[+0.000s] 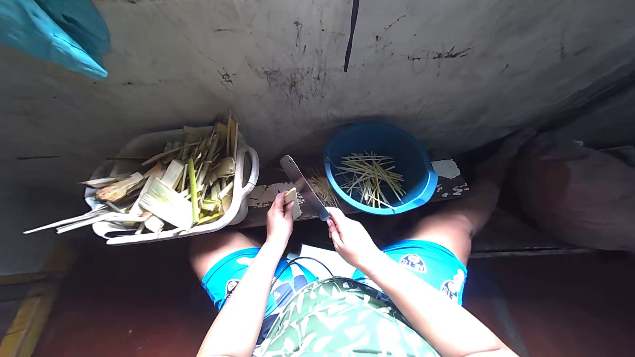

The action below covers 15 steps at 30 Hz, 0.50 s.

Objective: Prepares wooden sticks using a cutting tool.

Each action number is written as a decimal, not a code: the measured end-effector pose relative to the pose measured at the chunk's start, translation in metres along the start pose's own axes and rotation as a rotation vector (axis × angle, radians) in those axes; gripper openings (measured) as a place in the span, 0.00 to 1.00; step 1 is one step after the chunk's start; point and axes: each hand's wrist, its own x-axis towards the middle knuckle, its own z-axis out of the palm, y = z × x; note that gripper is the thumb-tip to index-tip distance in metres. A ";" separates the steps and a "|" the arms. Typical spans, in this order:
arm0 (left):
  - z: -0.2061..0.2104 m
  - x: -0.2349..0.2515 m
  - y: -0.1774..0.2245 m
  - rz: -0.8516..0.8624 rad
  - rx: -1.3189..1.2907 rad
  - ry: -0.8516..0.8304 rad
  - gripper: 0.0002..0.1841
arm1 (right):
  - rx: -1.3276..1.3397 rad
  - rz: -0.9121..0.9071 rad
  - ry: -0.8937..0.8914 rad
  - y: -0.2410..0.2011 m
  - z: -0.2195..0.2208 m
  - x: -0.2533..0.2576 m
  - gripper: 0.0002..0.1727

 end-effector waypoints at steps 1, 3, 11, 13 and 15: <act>0.000 -0.001 0.000 -0.001 0.010 0.000 0.18 | -0.007 0.003 -0.008 -0.003 0.000 0.001 0.21; 0.001 -0.002 0.001 0.012 0.030 0.008 0.17 | -0.033 0.020 -0.028 -0.007 0.000 0.003 0.22; 0.002 -0.007 -0.002 0.082 0.039 0.080 0.10 | -0.212 0.134 -0.173 -0.030 -0.006 0.007 0.19; 0.002 -0.010 -0.002 0.111 0.064 0.107 0.11 | -0.290 0.194 -0.279 -0.045 -0.012 0.008 0.19; 0.004 -0.012 -0.004 0.146 0.080 0.139 0.10 | -0.334 0.218 -0.336 -0.056 -0.016 0.008 0.20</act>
